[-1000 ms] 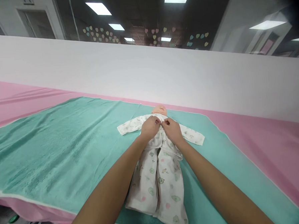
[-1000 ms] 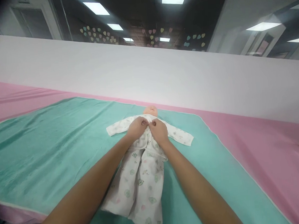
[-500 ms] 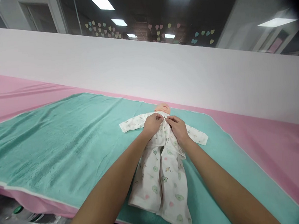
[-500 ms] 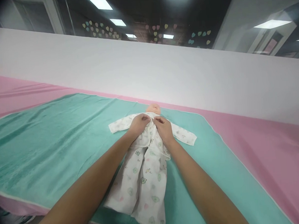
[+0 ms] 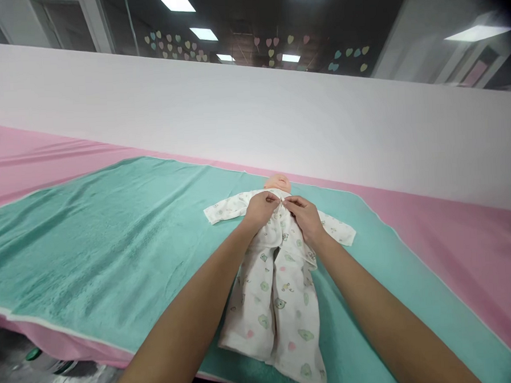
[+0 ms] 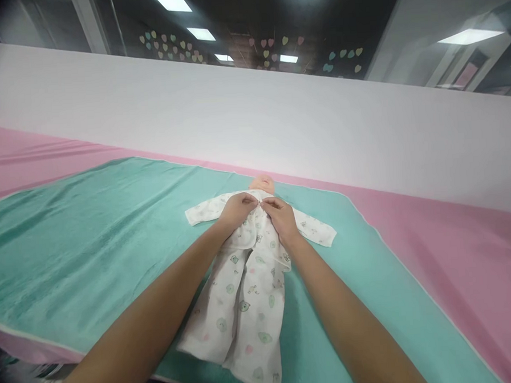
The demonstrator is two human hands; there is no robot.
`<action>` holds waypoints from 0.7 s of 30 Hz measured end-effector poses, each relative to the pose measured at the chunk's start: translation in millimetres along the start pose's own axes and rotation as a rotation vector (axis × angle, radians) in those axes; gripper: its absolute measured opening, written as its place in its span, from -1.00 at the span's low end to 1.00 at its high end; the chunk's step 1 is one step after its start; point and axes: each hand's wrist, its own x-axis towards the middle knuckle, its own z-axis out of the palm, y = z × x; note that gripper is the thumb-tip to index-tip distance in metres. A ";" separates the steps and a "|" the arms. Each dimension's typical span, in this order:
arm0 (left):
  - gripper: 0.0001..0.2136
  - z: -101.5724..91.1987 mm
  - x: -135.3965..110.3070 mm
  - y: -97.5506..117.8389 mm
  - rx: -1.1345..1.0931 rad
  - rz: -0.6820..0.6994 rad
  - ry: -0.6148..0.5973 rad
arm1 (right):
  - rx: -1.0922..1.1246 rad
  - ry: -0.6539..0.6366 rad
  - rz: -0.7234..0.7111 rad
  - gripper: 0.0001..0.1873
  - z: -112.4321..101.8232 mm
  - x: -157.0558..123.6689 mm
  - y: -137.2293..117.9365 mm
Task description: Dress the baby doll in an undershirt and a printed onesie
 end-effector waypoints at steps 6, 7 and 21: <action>-0.89 -1.4 0.5 -0.5 -0.055 -0.021 -0.008 | 0.001 0.004 -0.008 -0.76 -2.0 1.7 5.8; -0.90 -1.2 0.8 -0.8 -0.065 -0.020 -0.003 | 0.000 0.002 -0.007 -0.76 -2.3 1.6 6.1; -0.87 -2.9 3.8 -5.4 -0.138 -0.033 -0.032 | -0.189 0.016 -0.086 -0.76 -1.8 -0.5 4.1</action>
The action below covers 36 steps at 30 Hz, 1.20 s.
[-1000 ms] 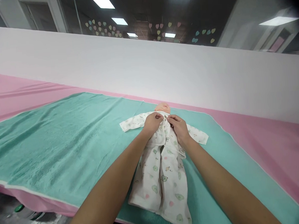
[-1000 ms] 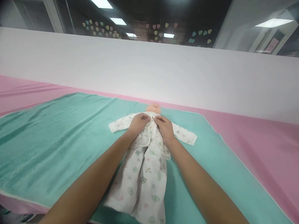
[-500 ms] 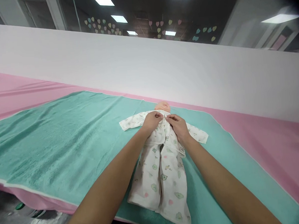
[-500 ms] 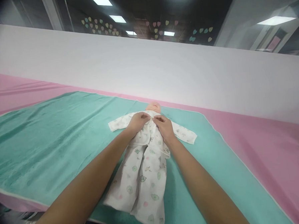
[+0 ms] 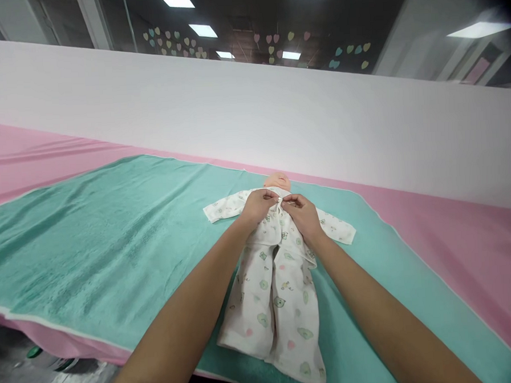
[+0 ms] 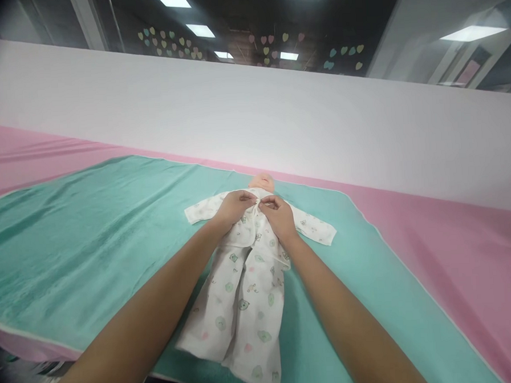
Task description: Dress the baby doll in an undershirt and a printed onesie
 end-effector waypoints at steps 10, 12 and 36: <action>-0.90 2.8 1.9 3.5 0.243 0.085 0.038 | -0.038 -0.052 0.013 -0.73 0.8 0.0 1.4; -0.89 3.2 0.6 4.3 0.254 0.096 0.037 | -0.055 -0.055 0.011 -0.73 0.9 0.7 2.6; -0.80 6.9 -7.5 7.3 0.206 0.027 0.101 | 0.165 -0.107 -0.035 -0.77 -0.4 -0.5 7.1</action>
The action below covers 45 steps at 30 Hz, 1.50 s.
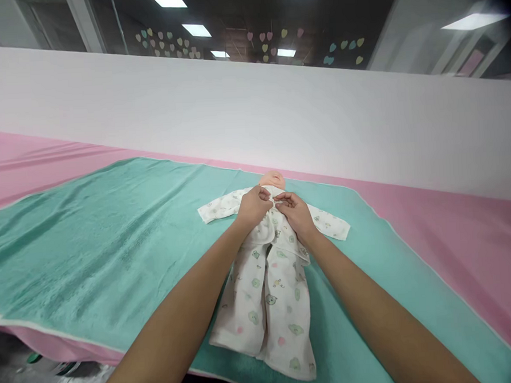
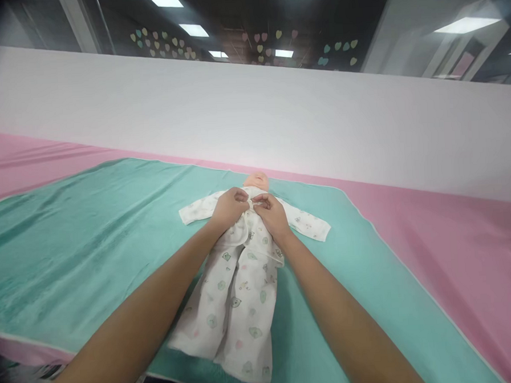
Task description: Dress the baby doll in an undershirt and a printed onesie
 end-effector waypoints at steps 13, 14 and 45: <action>-0.83 -4.3 -1.7 -4.3 -0.356 -0.029 -0.104 | -0.193 0.066 -0.010 -0.76 2.8 1.4 -7.2; -0.84 -4.1 -1.9 -4.7 -0.339 -0.004 -0.108 | -0.201 0.069 -0.012 -0.75 3.2 1.5 -7.9; -0.83 -3.7 1.0 -3.0 -0.258 -0.054 -0.083 | -0.277 0.058 0.000 -0.82 5.4 -6.0 -12.2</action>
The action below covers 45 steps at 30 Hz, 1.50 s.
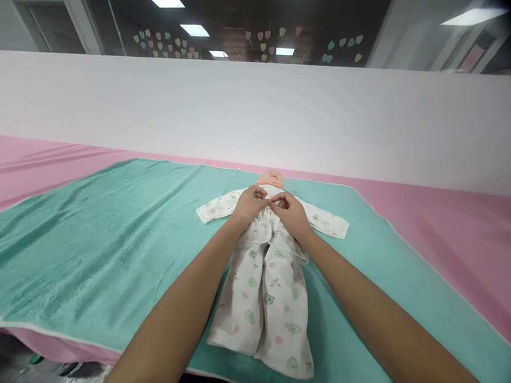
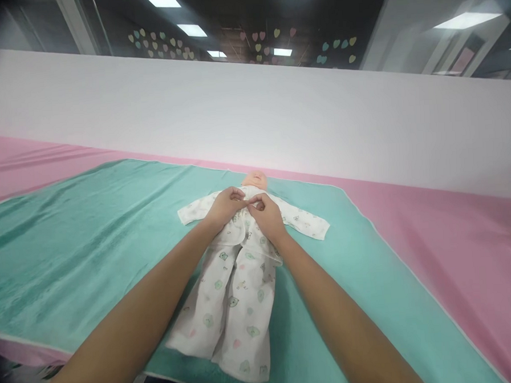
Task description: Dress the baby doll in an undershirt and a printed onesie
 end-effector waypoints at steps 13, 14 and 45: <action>-0.88 -2.8 0.0 -4.9 0.097 0.066 0.004 | 0.001 -0.052 0.013 -0.82 -1.1 -2.6 0.0; -0.88 -3.6 -0.2 -6.5 0.080 0.070 0.007 | -0.042 -0.066 0.009 -0.81 -2.0 -3.7 -2.7; -0.85 -29.7 -29.3 5.5 0.373 0.156 -0.270 | 0.010 -0.375 0.186 -0.67 -24.7 -26.2 -27.5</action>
